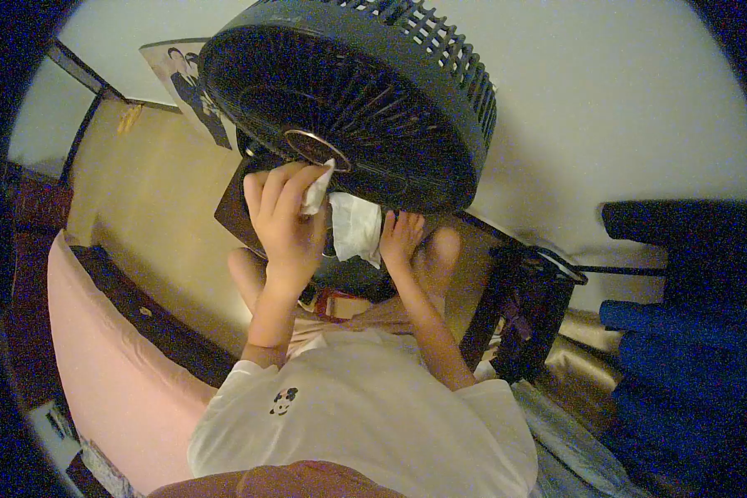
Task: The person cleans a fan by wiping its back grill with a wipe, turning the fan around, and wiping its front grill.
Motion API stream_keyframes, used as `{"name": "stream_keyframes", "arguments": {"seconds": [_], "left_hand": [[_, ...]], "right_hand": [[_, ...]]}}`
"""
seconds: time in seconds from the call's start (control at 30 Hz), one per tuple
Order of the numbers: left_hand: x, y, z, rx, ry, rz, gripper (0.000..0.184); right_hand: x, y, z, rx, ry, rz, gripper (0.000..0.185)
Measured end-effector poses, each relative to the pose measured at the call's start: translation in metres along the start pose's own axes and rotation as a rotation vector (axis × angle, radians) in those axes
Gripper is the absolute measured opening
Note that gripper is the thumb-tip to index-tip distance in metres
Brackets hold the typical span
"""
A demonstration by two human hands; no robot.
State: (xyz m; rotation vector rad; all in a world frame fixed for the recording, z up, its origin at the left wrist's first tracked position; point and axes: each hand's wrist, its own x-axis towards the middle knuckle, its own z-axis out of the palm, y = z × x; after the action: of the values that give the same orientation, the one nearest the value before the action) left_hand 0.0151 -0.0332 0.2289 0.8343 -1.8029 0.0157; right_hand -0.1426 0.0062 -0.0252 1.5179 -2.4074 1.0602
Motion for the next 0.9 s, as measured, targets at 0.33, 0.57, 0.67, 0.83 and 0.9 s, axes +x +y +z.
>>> {"name": "stream_keyframes", "arguments": {"seconds": [0.33,0.57,0.67,0.83,0.9], "left_hand": [[0.011,0.011,-0.004,0.010,0.091,0.065,0.035],[0.028,0.028,0.003,-0.090,0.065,0.067,0.031],[0.030,0.028,0.007,-0.075,0.088,0.076,0.030],[0.034,0.026,0.013,-0.030,0.136,0.130,0.030],[0.036,0.024,0.017,0.003,0.183,0.193,0.032]], "right_hand": [[-0.001,0.003,-0.001,-0.011,-0.152,0.065,0.031],[-0.005,0.010,0.011,-0.021,-0.053,0.030,0.029],[-0.005,0.011,0.013,-0.023,-0.019,0.019,0.030],[-0.009,0.012,0.018,-0.117,-0.025,0.024,0.028],[-0.010,0.013,0.018,-0.075,-0.041,0.038,0.028]]}}
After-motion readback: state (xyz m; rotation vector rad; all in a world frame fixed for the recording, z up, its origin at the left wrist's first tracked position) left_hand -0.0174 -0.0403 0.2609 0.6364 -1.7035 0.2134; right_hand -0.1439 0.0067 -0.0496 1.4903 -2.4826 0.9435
